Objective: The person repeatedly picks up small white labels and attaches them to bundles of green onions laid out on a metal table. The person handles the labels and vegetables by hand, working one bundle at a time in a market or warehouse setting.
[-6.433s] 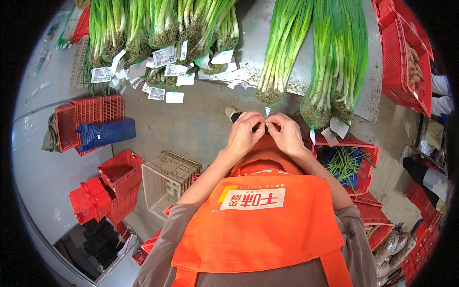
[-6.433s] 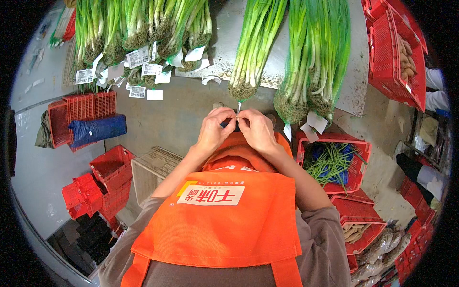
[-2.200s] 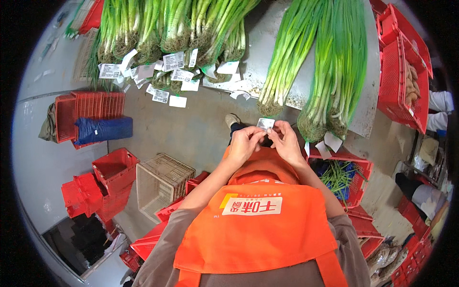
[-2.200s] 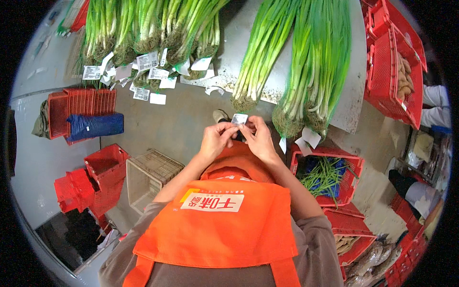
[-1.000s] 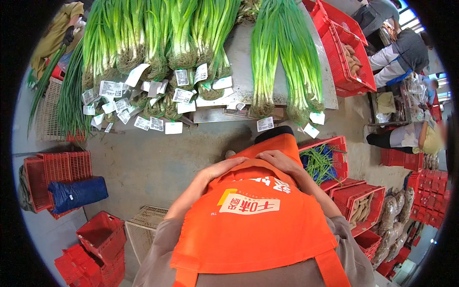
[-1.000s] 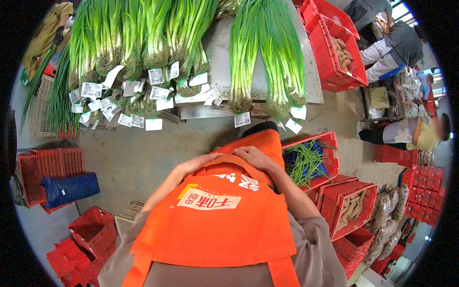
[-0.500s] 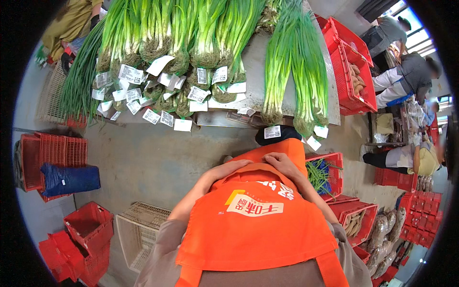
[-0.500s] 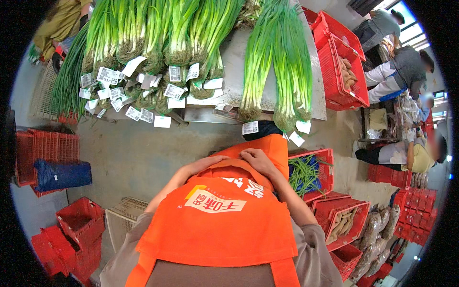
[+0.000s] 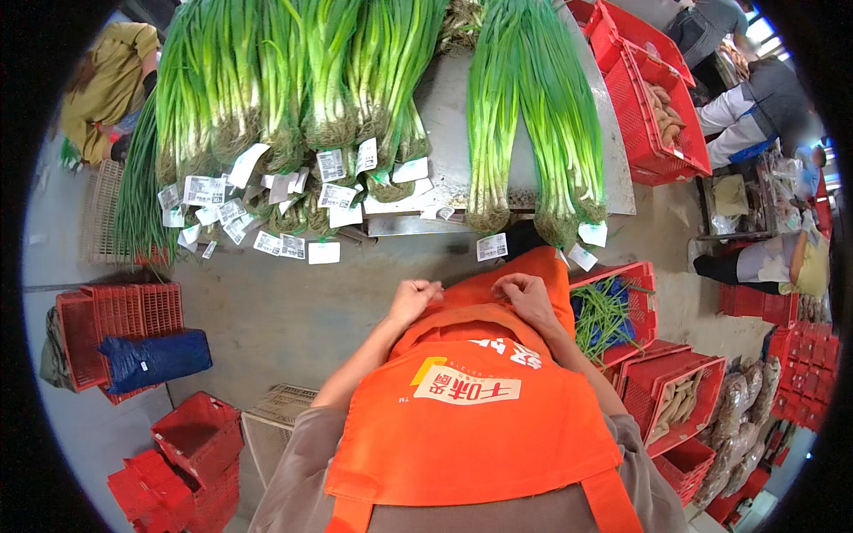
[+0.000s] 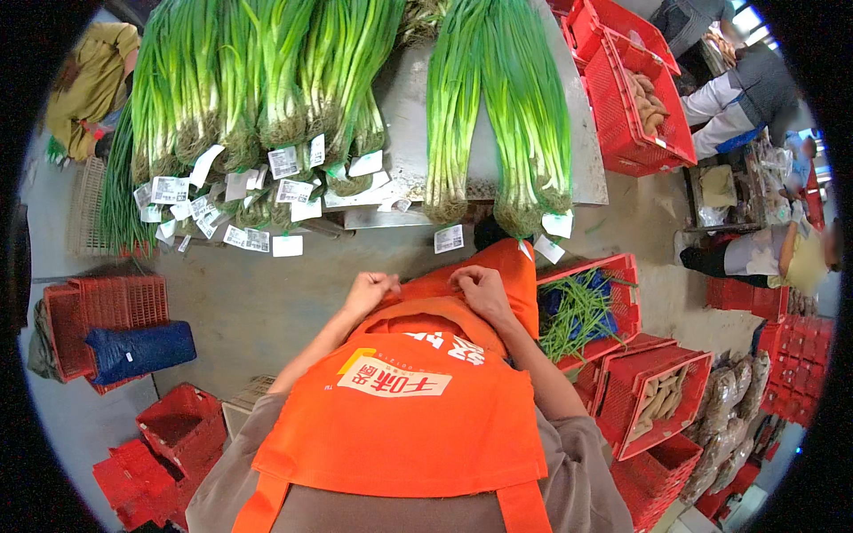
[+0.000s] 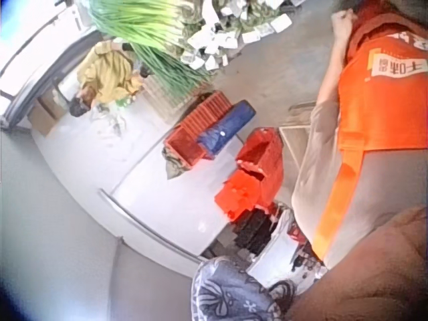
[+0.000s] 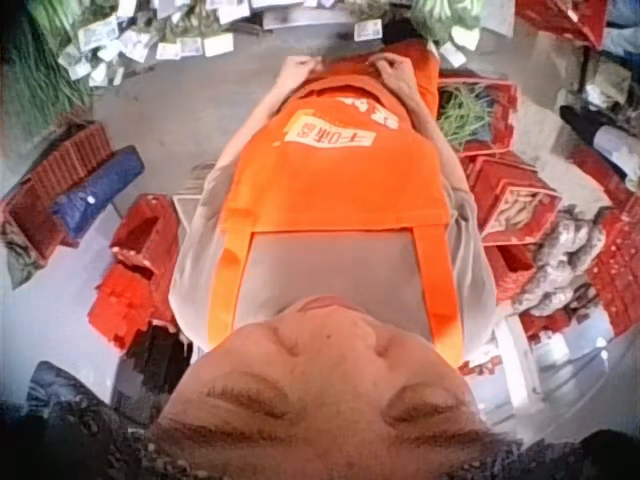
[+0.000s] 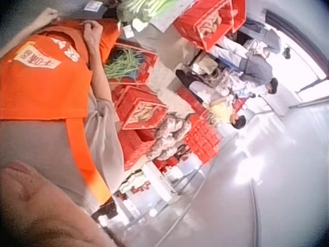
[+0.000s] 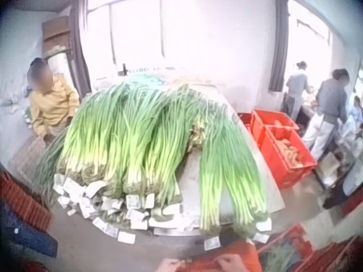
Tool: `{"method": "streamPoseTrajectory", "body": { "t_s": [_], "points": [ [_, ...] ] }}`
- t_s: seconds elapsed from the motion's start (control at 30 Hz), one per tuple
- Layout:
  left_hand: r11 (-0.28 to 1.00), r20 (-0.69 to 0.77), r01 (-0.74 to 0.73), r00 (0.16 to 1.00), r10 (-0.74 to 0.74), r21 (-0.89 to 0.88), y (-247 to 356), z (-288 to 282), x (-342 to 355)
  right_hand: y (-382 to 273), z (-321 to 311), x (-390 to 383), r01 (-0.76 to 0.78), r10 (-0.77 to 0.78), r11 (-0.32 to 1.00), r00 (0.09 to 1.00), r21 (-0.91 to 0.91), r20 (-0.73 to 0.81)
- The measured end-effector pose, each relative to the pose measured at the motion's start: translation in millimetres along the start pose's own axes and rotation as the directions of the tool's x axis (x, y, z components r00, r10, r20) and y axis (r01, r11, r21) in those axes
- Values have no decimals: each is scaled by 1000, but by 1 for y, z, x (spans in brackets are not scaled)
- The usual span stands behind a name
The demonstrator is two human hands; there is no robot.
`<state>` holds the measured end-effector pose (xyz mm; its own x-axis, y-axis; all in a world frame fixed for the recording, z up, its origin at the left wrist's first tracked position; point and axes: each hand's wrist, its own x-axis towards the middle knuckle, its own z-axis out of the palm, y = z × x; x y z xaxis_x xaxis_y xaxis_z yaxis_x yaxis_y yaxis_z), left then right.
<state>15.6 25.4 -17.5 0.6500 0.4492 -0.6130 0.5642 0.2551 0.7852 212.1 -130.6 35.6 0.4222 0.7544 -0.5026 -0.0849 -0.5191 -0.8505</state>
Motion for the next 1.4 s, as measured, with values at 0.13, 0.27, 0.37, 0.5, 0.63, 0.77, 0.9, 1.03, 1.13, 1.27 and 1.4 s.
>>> {"method": "streamPoseTrajectory", "body": {
  "t_s": [0.13,0.27,0.37,0.5,0.63,0.77,0.9,1.03,1.13,1.27,1.4],
  "points": [
    [852,-39,105,989,-145,-512,18,14,30,13,3,13,88,-66,985,987,150,-144],
    [742,148,240,971,-189,-626,64,28,37,12,12,31,225,-169,940,961,259,-221],
    [669,173,230,973,-152,-707,63,36,49,5,14,39,110,-42,934,979,339,-202],
    [686,60,113,993,-101,-719,63,40,54,17,10,49,42,17,921,989,388,-147],
    [738,-15,-7,1000,-4,-675,59,43,54,29,11,55,3,48,918,992,396,-120],
    [774,-73,-66,997,25,-630,68,44,53,31,15,57,8,35,917,994,398,-101],
    [785,-116,-96,993,31,-611,75,46,53,35,14,59,12,15,934,997,358,-71],
    [834,-163,-103,986,15,-543,67,47,60,36,10,60,95,-78,954,994,284,-72],
    [852,-215,-139,976,32,-505,68,49,62,30,13,58,200,-153,924,975,325,-163],
    [845,-257,-174,965,45,-505,71,49,66,25,12,60,243,-130,895,944,374,-304],
    [860,-287,-210,955,78,-465,70,50,67,28,3,63,195,-134,919,972,342,-195]
  ]
}}
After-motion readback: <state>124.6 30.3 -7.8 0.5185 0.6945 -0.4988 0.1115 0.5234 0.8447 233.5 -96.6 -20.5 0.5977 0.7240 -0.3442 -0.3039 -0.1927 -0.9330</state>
